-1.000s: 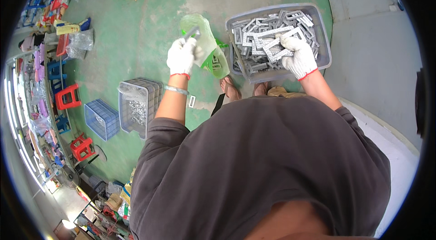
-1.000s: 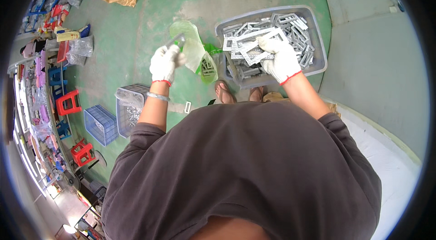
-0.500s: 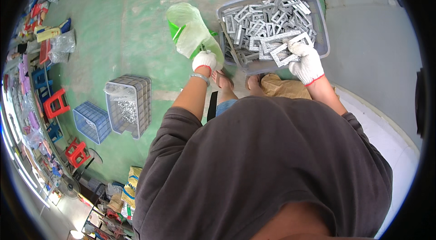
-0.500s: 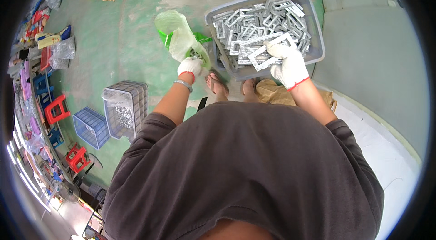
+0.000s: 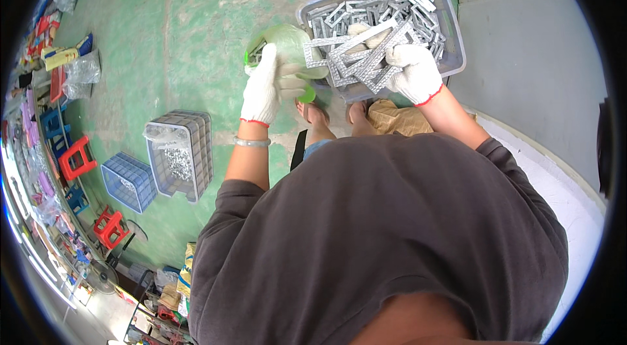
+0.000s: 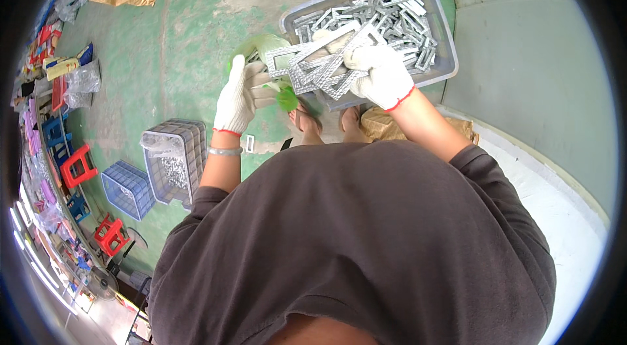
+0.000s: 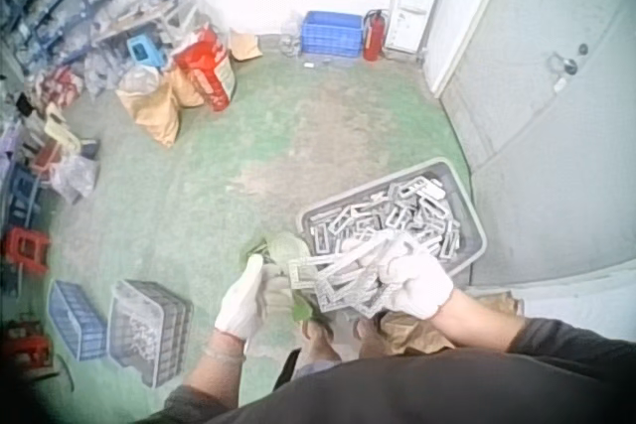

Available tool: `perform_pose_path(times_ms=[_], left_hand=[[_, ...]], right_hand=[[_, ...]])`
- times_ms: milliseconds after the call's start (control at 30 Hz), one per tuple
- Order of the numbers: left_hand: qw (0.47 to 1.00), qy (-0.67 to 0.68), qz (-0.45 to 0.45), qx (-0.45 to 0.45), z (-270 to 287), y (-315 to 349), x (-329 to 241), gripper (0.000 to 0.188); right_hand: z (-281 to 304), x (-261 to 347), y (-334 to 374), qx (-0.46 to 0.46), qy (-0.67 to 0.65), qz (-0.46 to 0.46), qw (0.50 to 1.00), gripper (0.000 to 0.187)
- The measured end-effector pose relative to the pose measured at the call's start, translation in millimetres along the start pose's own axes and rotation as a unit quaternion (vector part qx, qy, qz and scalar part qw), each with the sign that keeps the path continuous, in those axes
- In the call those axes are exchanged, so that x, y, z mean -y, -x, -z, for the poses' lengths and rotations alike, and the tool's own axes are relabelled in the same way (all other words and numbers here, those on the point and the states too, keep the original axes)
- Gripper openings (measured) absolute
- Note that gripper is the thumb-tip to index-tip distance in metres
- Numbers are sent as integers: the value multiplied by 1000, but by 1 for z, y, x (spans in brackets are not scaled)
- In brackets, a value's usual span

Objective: The person picks up metal brackets from a plastic bin and places them into a green plastic bag.

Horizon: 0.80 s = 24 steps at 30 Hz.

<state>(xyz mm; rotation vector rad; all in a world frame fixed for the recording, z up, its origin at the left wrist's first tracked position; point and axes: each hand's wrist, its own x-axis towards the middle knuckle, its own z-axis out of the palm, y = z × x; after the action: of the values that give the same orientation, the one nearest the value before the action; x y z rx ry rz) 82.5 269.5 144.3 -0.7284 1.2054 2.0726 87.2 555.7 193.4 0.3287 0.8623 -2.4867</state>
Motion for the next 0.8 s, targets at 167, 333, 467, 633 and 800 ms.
perform_pose_path(times_ms=[167, 333, 467, 633, 800], left_hand=[[984, -61, -95, 136, -30, 26, -19, 38], [981, 1, -133, 143, -26, 39, -20, 32], [972, -30, -205, 108, -29, 46, -18, 34], [954, -83, -276, 79, -21, 41, -15, 35], [940, -65, -330, 63, -8, 34, -15, 33]], right_hand=[[-28, 0, -11, 74, 4, -60, 995, 62], [-34, 0, -11, 70, 26, -42, 996, 69], [-35, 4, -9, 84, 45, -29, 995, 72], [-40, 9, -8, 98, 73, -26, 992, 75], [-41, 13, -4, 130, 44, -51, 989, 77]])
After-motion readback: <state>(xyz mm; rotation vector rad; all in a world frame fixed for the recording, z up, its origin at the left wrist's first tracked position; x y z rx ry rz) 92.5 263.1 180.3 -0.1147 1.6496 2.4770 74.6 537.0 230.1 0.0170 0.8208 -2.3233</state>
